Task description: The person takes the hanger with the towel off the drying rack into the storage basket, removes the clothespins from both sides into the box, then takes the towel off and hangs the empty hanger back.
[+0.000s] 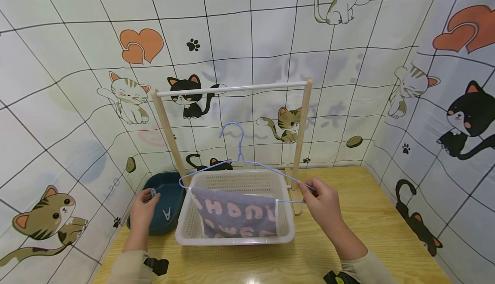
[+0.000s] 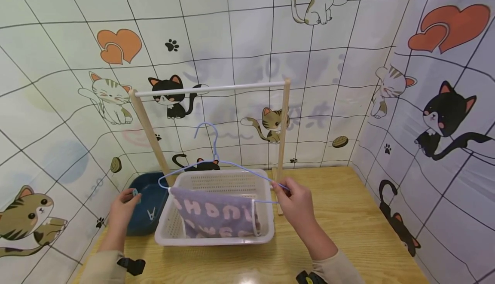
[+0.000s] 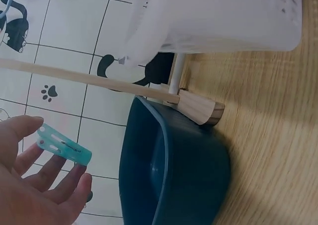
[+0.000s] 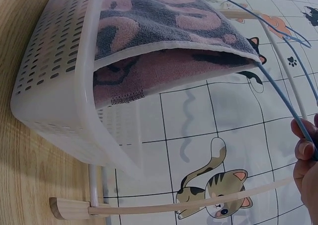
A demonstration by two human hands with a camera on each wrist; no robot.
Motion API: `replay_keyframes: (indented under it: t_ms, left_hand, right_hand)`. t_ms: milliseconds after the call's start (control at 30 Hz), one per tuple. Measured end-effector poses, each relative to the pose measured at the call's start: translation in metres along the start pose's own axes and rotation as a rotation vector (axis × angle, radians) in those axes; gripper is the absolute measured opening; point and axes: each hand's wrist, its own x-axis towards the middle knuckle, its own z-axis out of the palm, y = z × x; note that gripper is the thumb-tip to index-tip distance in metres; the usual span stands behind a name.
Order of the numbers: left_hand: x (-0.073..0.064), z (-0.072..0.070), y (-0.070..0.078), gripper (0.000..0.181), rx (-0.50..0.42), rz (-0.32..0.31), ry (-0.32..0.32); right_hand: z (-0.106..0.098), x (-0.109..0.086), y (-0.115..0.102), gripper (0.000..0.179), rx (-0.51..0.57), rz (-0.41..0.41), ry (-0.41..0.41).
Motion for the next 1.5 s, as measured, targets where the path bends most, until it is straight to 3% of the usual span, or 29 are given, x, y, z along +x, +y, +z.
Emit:
replay_keyframes:
  t_ms: [267, 400, 533, 667, 1033, 1200, 1367, 1500]
  left_hand:
    - [0.005, 0.0, 0.005, 0.049, -0.046, 0.029, 0.034]
    - [0.004, 0.004, 0.008, 0.041, -0.043, 0.059, 0.072]
    - [-0.001, 0.009, 0.016, 0.037, -0.057, 0.071, 0.069]
    - [-0.01, 0.013, 0.026, 0.038, -0.079, 0.071, 0.025]
    - [-0.029, 0.024, 0.046, 0.03, -0.149, 0.154, -0.123]
    - [-0.037, 0.03, 0.055, 0.024, -0.256, 0.212, -0.201]
    - [-0.048, 0.035, 0.061, 0.028, -0.356, 0.32, -0.291]
    - [-0.052, 0.04, 0.062, 0.028, -0.394, 0.352, -0.296]
  right_hand:
    - [0.0, 0.002, -0.002, 0.019, 0.013, 0.017, -0.01]
    - [0.0, 0.003, -0.002, 0.02, 0.016, 0.009, 0.0]
    - [0.0, 0.004, -0.002, 0.022, 0.015, -0.005, 0.015]
    - [0.0, 0.005, -0.002, 0.022, 0.012, -0.024, 0.029]
    - [-0.002, 0.005, 0.001, 0.025, -0.016, -0.048, 0.027]
    - [-0.003, 0.004, 0.001, 0.027, -0.024, -0.049, 0.03]
    - [-0.004, 0.003, 0.002, 0.031, -0.036, -0.063, 0.049]
    - [-0.004, 0.002, 0.003, 0.034, -0.043, -0.063, 0.062]
